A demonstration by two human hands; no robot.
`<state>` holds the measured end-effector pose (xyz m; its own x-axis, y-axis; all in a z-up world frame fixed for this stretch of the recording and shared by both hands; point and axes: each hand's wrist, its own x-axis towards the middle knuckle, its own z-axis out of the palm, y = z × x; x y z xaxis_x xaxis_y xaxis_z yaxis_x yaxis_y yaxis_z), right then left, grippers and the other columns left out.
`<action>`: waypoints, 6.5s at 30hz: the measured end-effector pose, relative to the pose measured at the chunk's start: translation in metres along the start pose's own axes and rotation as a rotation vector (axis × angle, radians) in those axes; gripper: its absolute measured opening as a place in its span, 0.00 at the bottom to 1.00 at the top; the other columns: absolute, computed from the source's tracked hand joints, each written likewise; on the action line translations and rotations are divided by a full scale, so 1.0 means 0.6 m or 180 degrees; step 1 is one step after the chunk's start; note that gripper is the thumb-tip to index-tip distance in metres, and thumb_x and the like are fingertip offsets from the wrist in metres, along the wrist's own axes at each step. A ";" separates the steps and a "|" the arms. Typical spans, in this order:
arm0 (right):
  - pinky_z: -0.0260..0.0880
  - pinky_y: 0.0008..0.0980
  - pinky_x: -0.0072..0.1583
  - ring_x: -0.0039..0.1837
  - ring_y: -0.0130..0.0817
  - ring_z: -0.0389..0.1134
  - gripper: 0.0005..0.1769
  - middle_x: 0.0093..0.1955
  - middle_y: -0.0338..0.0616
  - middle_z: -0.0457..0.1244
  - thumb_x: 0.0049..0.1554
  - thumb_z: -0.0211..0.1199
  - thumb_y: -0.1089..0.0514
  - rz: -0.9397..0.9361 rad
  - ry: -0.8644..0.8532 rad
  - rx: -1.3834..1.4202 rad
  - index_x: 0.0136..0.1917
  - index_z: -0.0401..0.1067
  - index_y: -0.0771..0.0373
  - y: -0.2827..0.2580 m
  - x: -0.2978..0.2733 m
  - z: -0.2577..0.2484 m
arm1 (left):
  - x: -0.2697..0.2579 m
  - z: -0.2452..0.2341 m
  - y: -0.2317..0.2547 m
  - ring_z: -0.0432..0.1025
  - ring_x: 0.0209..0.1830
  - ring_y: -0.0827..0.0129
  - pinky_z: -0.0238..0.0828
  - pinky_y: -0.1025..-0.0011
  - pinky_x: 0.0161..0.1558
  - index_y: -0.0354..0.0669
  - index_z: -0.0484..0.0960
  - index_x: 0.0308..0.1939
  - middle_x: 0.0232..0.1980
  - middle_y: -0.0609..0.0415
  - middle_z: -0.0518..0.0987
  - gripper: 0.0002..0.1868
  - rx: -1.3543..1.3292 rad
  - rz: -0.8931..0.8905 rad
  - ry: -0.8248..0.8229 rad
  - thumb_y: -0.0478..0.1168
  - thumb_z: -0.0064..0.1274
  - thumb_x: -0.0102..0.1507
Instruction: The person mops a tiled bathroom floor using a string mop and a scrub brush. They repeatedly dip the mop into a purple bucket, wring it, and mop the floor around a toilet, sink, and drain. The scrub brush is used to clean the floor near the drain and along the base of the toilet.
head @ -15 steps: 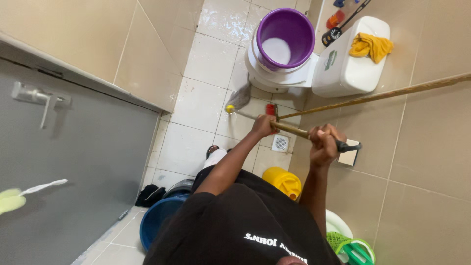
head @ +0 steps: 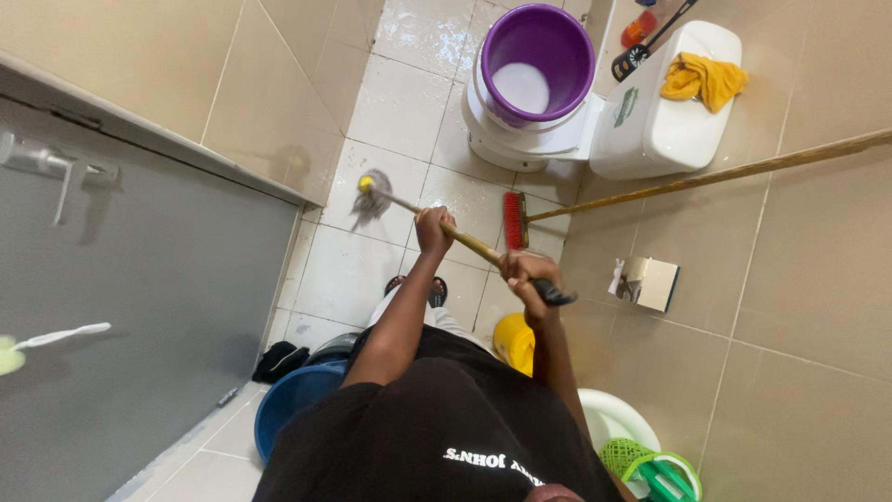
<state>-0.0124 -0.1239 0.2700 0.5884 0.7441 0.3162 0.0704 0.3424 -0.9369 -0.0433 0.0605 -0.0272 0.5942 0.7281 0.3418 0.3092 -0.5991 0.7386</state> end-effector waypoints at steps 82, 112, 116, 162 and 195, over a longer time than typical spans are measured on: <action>0.72 0.61 0.63 0.72 0.56 0.70 0.26 0.53 0.59 0.67 0.73 0.41 0.37 0.0303 0.2105 -0.0010 0.42 0.57 0.58 -0.090 0.536 -0.425 | 0.766 0.186 0.445 0.74 0.48 0.52 0.69 0.57 0.50 0.40 0.78 0.50 0.46 0.49 0.79 0.12 -0.1356 0.2427 -0.2388 0.40 0.57 0.64; 0.74 0.31 0.51 0.50 0.27 0.65 0.21 0.49 0.39 0.63 0.60 0.63 0.54 0.1879 0.3384 -0.0226 0.65 0.70 0.61 0.362 0.468 -0.668 | 0.627 0.542 0.286 0.79 0.51 0.53 0.73 0.59 0.51 0.54 0.77 0.64 0.51 0.46 0.84 0.22 -0.0971 0.1195 -0.3555 0.45 0.55 0.65; 0.71 0.32 0.49 0.50 0.29 0.68 0.22 0.50 0.41 0.66 0.56 0.63 0.59 0.1515 0.4402 -0.0684 0.64 0.71 0.60 0.307 0.383 -0.688 | 0.599 0.577 0.272 0.78 0.52 0.52 0.73 0.58 0.53 0.53 0.78 0.64 0.52 0.45 0.83 0.22 -0.0631 0.1185 -0.3763 0.50 0.57 0.66; 0.55 0.31 0.42 0.35 0.30 0.52 0.20 0.32 0.38 0.55 0.61 0.62 0.53 -0.0999 0.0101 0.0667 0.34 0.58 0.62 0.004 0.169 -0.017 | 0.195 -0.095 0.201 0.72 0.25 0.56 0.67 0.58 0.32 0.42 0.73 0.25 0.25 0.50 0.75 0.21 -0.1285 0.0091 -0.1048 0.50 0.61 0.64; 0.62 0.42 0.40 0.28 0.36 0.51 0.17 0.26 0.45 0.50 0.57 0.52 0.67 -0.1035 -0.0077 -0.0836 0.28 0.53 0.64 0.069 0.030 0.400 | 0.122 -0.289 -0.157 0.70 0.21 0.48 0.67 0.55 0.27 0.42 0.66 0.16 0.20 0.45 0.71 0.15 -0.1120 0.1439 -0.1681 0.38 0.53 0.55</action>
<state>-0.1924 0.0412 0.2730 0.4829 0.6358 0.6022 0.4542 0.4061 -0.7930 -0.1580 0.2280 0.0290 0.9086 0.1301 0.3969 -0.2487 -0.5947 0.7645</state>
